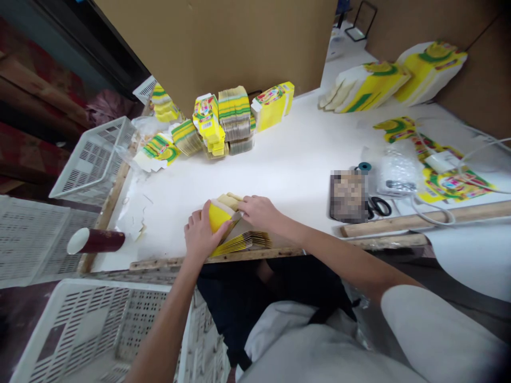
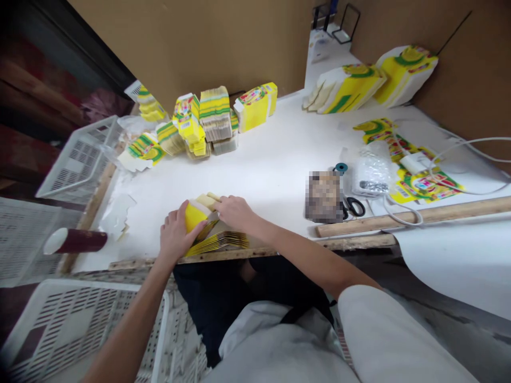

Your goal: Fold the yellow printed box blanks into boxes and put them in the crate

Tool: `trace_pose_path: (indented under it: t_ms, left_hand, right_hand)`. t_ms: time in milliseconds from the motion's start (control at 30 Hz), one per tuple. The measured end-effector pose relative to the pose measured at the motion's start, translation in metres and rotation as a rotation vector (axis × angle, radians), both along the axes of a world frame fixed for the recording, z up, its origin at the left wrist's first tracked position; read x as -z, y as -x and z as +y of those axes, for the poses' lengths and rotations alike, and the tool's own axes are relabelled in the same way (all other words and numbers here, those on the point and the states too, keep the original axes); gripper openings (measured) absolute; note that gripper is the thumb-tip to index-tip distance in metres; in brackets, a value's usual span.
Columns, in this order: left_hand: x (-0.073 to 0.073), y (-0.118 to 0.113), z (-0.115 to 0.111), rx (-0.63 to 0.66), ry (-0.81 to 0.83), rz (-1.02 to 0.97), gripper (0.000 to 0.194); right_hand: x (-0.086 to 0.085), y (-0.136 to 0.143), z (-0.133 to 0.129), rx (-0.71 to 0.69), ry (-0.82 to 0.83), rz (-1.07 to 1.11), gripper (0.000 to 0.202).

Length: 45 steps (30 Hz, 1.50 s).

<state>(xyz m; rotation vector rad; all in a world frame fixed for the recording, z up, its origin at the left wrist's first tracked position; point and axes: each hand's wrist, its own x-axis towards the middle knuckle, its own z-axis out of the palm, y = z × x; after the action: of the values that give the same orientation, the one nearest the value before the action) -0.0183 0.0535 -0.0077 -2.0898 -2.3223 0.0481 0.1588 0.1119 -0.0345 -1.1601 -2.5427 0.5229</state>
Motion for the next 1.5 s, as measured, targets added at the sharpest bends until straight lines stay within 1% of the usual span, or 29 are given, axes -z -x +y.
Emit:
trace_pose_path:
  t_ms: [67,133,233,300,467,600,667,800,933,1033,1167,1200,1233,1267,1367,1433,1500]
  left_hand:
    - [0.0,0.0,0.0,0.008,0.001,0.005,0.077]
    - [0.001,0.0,0.0,0.011,0.0,0.013,0.077]
    - [0.002,0.001,0.001,0.012,-0.004,0.019,0.076]
    - [0.003,0.002,0.001,0.017,-0.005,0.012,0.075]
    - [0.002,0.002,0.001,0.03,0.0,0.007,0.073]
    - [0.002,0.002,0.0,0.009,-0.002,0.005,0.072]
    - [0.001,0.002,0.0,0.006,-0.002,0.002,0.073]
    - [0.001,0.001,0.001,0.0,0.004,0.005,0.07]
    - [0.0,0.0,0.004,-0.036,0.026,0.002,0.069]
    - [-0.001,-0.001,0.005,-0.064,0.045,-0.016,0.07]
    - [-0.002,-0.003,0.005,-0.07,0.055,-0.008,0.069]
    - [-0.002,-0.004,0.005,-0.069,0.049,-0.001,0.069]
    - [-0.002,-0.005,0.004,-0.067,0.041,0.006,0.069]
    - [-0.001,-0.005,0.004,-0.065,0.035,0.012,0.069]
    - [0.0,-0.005,0.003,-0.062,0.023,0.024,0.07]
    - [0.001,-0.005,0.003,-0.061,0.021,0.024,0.07]
    - [0.001,-0.005,0.003,-0.06,0.02,0.019,0.07]
  right_hand:
    - [0.002,0.004,0.0,0.026,0.048,0.004,0.022]
    - [0.003,0.008,-0.001,0.082,0.097,0.015,0.024]
    - [0.0,0.014,-0.005,0.171,0.183,0.049,0.023]
    - [-0.004,0.015,-0.01,0.203,0.258,0.077,0.021]
    - [-0.01,0.022,-0.023,0.163,0.44,0.15,0.019]
    - [-0.01,0.031,-0.025,0.16,0.483,0.159,0.018]
    - [-0.01,0.028,-0.022,0.164,0.477,0.153,0.018]
    - [-0.01,0.013,-0.015,0.187,0.418,0.149,0.014]
    - [-0.013,-0.002,-0.012,0.15,0.357,0.16,0.026]
    - [-0.017,-0.017,-0.006,0.036,0.367,0.138,0.027]
    - [-0.023,-0.039,0.001,-0.239,0.46,0.09,0.018]
    - [-0.023,-0.042,0.003,-0.278,0.463,0.087,0.018]
    - [-0.023,-0.043,0.004,-0.283,0.448,0.094,0.018]
    - [-0.022,-0.041,0.004,-0.255,0.414,0.107,0.022]
    - [-0.013,-0.029,0.006,-0.074,0.256,0.142,0.037]
    - [-0.005,-0.019,0.006,0.007,0.16,0.139,0.037]
    - [0.002,-0.013,0.004,0.028,0.086,0.124,0.031]
